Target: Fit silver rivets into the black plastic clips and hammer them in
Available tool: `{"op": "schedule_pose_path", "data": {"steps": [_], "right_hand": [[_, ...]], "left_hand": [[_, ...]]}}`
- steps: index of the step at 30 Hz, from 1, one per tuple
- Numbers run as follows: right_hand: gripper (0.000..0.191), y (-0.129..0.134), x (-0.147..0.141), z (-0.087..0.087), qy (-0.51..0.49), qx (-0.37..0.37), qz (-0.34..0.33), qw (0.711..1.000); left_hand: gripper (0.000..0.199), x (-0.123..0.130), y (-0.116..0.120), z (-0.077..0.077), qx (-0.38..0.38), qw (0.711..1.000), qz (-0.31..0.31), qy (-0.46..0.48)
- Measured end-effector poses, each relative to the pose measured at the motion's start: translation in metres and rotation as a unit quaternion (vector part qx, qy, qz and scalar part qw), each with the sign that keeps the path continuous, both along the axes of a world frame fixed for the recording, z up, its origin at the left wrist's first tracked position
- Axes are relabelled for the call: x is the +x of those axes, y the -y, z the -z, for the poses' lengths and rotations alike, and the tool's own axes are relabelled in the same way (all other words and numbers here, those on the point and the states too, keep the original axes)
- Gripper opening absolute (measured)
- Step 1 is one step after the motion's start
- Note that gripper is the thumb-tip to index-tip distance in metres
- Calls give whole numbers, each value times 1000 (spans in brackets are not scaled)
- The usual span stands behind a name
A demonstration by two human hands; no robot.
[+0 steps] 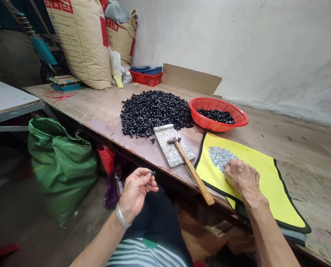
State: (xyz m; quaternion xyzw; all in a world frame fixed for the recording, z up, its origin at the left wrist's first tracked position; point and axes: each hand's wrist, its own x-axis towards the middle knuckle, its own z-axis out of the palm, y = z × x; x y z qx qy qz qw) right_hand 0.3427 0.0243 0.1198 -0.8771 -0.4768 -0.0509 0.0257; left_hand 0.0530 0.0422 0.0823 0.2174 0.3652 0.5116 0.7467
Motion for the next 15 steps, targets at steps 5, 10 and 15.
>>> {"op": "schedule_pose_path", "data": {"steps": [5, 10, 15], "right_hand": [[24, 2, 11, 3, -15, 19, 12, 1000], [15, 3, 18, 0, -54, 80, 45, 994], [7, 8, 12, -7, -134, 180, 42, 974]], "left_hand": [[25, -2, 0, -4, 8, 1000, -18, 7], [24, -2, 3, -11, 14, 1000, -9, 7], [20, -4, 5, -12, 32, 999, 7, 12]]}}
